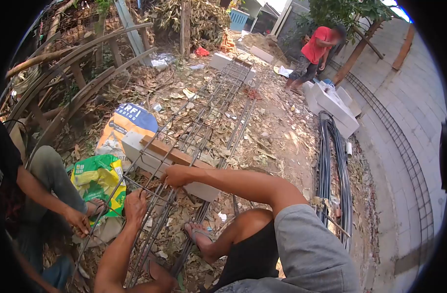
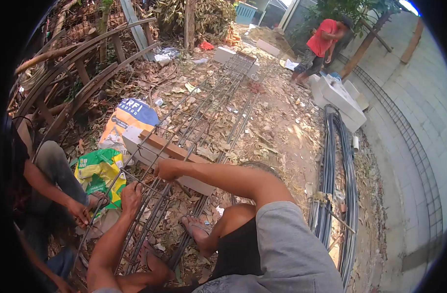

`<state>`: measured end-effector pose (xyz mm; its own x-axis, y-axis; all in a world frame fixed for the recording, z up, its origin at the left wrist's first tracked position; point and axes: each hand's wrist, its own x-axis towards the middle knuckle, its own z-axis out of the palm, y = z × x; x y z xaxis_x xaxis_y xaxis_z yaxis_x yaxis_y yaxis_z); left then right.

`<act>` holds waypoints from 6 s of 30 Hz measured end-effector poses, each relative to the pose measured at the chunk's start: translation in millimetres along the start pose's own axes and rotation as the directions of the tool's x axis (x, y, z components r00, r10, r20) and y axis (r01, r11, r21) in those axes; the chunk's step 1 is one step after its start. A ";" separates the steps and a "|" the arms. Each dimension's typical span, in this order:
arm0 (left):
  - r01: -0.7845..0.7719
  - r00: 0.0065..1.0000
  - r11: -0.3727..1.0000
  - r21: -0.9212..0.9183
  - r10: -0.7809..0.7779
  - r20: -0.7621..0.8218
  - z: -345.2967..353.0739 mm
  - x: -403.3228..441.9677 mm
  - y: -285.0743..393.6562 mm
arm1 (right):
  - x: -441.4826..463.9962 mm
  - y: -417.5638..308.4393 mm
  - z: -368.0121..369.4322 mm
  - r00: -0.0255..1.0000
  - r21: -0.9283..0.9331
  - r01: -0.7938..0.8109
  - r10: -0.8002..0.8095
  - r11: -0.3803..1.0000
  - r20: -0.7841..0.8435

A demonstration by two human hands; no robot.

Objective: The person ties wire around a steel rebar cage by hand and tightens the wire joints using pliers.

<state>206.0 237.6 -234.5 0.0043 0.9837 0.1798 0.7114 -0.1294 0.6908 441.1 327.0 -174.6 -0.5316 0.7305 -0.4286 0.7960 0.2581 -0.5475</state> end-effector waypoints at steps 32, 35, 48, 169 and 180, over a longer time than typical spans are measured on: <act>-0.060 0.998 0.991 -0.119 0.057 -0.024 1.7 3.2 5.0 | -124.4 98.1 30.5 0.916 0.162 0.007 0.059 0.987 -0.398; -0.003 1.000 0.995 -0.100 0.003 -0.003 0.7 1.8 -1.9 | -112.1 81.7 41.3 0.916 0.202 -0.035 0.112 0.979 -0.385; -0.029 0.999 0.993 -0.116 0.025 -0.035 1.3 1.6 -3.4 | -72.8 50.8 50.8 0.868 0.149 0.037 0.042 0.988 -0.495; 0.060 0.994 0.997 -0.052 -0.055 0.095 -3.7 -0.3 -5.7 | -229.2 -116.0 -21.8 0.935 -0.339 0.307 -0.348 0.889 -0.065; -0.081 0.986 0.996 -0.049 0.087 0.141 2.3 9.6 -17.5 | -227.0 -112.3 -13.5 0.883 -0.289 0.360 -0.423 0.887 -0.201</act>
<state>195.2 249.6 -246.5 0.1651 0.9765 0.1388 0.6735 -0.2144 0.7074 476.3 140.7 -6.1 -0.7484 0.6632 -0.0024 0.5988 0.6741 -0.4326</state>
